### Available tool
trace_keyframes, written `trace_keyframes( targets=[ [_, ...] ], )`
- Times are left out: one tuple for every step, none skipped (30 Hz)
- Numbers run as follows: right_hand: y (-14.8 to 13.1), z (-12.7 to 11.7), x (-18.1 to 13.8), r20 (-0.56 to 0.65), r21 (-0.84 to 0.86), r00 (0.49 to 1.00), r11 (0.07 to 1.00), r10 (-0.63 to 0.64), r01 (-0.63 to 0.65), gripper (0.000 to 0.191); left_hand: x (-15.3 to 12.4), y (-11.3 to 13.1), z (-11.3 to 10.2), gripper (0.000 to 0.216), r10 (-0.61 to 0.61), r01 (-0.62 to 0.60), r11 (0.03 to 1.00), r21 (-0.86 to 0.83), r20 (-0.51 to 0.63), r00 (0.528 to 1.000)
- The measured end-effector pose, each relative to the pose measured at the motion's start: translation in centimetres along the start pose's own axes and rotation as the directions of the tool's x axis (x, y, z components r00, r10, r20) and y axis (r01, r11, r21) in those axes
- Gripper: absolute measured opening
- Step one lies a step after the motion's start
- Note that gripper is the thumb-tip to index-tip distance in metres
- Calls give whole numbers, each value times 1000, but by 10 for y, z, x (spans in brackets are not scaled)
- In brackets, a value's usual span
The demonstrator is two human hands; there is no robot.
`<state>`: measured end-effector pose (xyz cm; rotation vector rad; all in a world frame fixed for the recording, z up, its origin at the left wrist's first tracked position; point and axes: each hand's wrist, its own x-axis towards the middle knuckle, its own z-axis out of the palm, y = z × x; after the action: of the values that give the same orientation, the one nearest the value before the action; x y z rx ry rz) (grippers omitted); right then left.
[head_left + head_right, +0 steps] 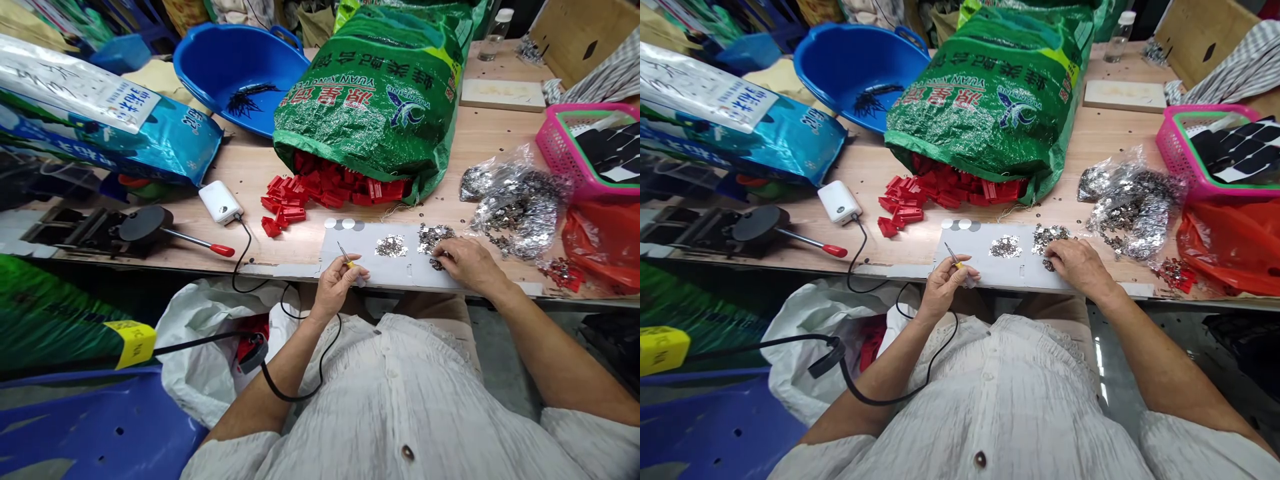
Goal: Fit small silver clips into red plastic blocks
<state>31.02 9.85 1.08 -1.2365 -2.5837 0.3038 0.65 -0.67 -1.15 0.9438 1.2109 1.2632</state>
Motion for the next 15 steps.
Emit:
trace_keyframes(
  targets=[
    [0, -1, -1, -4, 14, 1000, 1000, -10, 10, 15, 0, 0, 0, 43, 1, -1, 1000, 0, 0, 1000],
    [1, -3, -1, -17, 28, 1000, 1000, -5, 6, 16, 0, 1, 0, 43, 2, -2, 1000, -1, 0, 1000],
    [1, -5, -1, -36, 40, 999, 999, 14, -12, 17, 0, 1, 1, 43, 2, -2, 1000, -2, -1, 1000],
    [2, -6, 0, -52, 49, 998, 998, 38, -36, 17, -1, 2, 1, 43, 1, -1, 1000, -4, -2, 1000],
    [2, -7, 1, -58, 56, 996, 997, 61, -57, 16, -1, 2, 2, 43, 1, -1, 1000, -5, -5, 1000],
    [1, -7, 2, -55, 59, 996, 996, 75, -72, 15, -1, 2, 2, 43, -1, 1, 1000, -6, -8, 1000],
    [1, -6, 4, -42, 59, 996, 995, 82, -79, 15, -1, 3, 2, 43, -3, 3, 1000, -8, -11, 1000],
    [0, -5, 5, -25, 58, 996, 995, 81, -79, 15, -1, 3, 2, 43, -4, 4, 1000, -11, -11, 1000],
    [-2, -3, 7, -10, 55, 997, 996, 75, -74, 15, -1, 3, 2, 43, -5, 5, 1000, -15, -11, 1000],
    [-3, -1, 8, 0, 50, 998, 996, 68, -68, 15, 0, 3, 2, 43, -5, 5, 1000, -20, -10, 1000],
    [-4, 1, 10, 6, 43, 998, 997, 62, -62, 15, 0, 3, 2, 43, -5, 5, 1000, -23, -9, 1000],
    [-4, 3, 11, 12, 37, 998, 998, 56, -57, 16, 0, 3, 2, 43, -4, 4, 1000, -25, -9, 1000],
    [-4, 4, 11, 18, 33, 999, 998, 52, -52, 16, 0, 3, 2, 43, -4, 4, 1000, -26, -10, 1000],
    [-4, 5, 12, 23, 30, 999, 998, 49, -50, 15, 0, 3, 2, 43, -5, 4, 1000, -26, -11, 1000],
    [-3, 5, 12, 27, 27, 998, 998, 49, -50, 15, 0, 3, 2, 43, -6, 6, 1000, -25, -11, 1000]
  ],
)
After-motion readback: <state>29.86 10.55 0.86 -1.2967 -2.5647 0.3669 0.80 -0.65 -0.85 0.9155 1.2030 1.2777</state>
